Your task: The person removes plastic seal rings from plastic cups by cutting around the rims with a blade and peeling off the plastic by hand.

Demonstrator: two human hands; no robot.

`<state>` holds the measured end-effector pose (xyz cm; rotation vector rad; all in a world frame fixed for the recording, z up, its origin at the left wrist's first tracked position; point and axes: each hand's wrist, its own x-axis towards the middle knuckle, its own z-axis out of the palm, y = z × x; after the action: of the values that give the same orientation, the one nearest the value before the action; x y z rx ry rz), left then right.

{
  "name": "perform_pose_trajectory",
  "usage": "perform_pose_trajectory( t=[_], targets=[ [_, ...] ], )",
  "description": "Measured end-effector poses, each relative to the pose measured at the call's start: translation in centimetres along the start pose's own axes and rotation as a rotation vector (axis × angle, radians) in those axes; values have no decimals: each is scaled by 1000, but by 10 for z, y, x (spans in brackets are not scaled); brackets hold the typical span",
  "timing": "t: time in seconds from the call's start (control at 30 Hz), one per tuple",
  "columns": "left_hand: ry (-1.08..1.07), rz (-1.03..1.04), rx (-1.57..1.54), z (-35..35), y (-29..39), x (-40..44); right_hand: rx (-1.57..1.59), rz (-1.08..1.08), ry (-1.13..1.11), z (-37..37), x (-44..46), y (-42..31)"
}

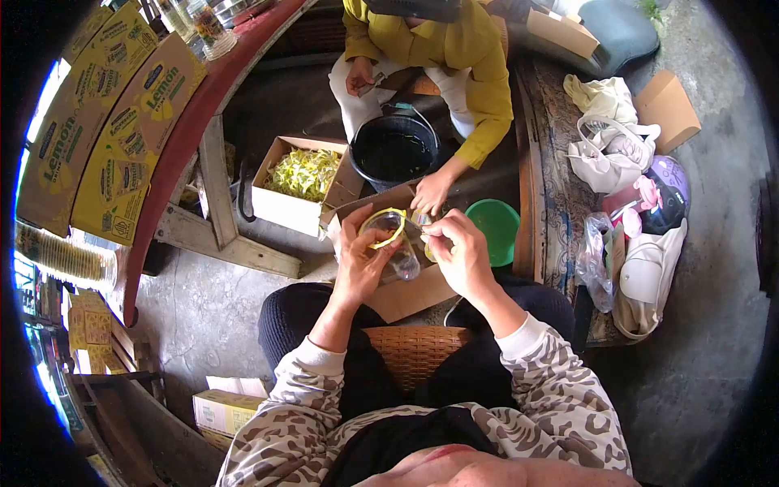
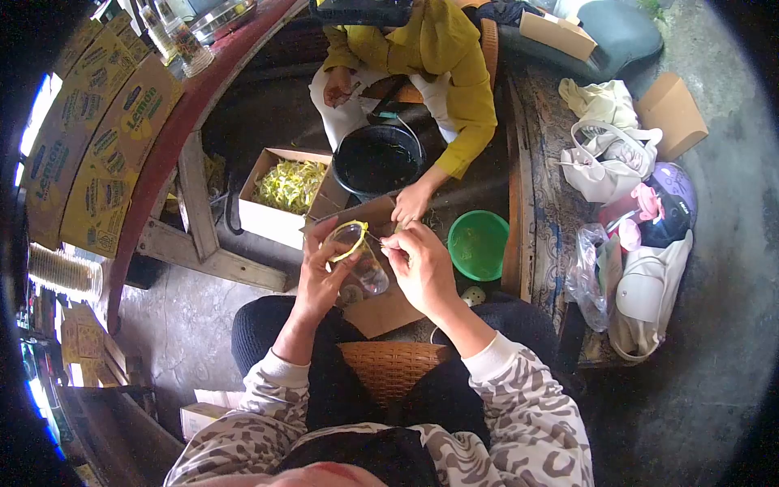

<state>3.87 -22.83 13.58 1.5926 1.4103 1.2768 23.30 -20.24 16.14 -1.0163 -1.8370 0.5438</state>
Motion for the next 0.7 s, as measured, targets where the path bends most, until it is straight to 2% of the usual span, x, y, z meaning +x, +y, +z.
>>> perform_pose_trajectory(
  t=[0.07, 0.17, 0.2, 0.27, 0.33, 0.4, 0.53, 0.63, 0.7],
  targets=[
    [65, 217, 431, -4, 13, -1, -7, -17, 5, -1, 0, 0],
    [101, 291, 459, -5, 15, 0, -18, 32, -34, -2, -1, -1],
    [103, 290, 460, -6, 13, 1, -17, 26, -33, -2, -1, 1],
    [-29, 158, 202, -5, 7, 2, -15, 19, -34, -1, 0, 3],
    [-8, 146, 175, -3, 20, 1, -2, 44, -36, -1, -1, 5],
    [-56, 25, 214, -3, 23, 0, 9, 51, 7, 1, 0, 9],
    [-11, 59, 241, -2, 23, -2, -20, 23, 91, 3, 0, 9],
    [-2, 8, 256, -1, 23, -3, -84, -39, 68, 3, -2, 0],
    [15, 84, 284, 0, 16, -4, -100, -63, 56, 6, -3, -3]
  ],
)
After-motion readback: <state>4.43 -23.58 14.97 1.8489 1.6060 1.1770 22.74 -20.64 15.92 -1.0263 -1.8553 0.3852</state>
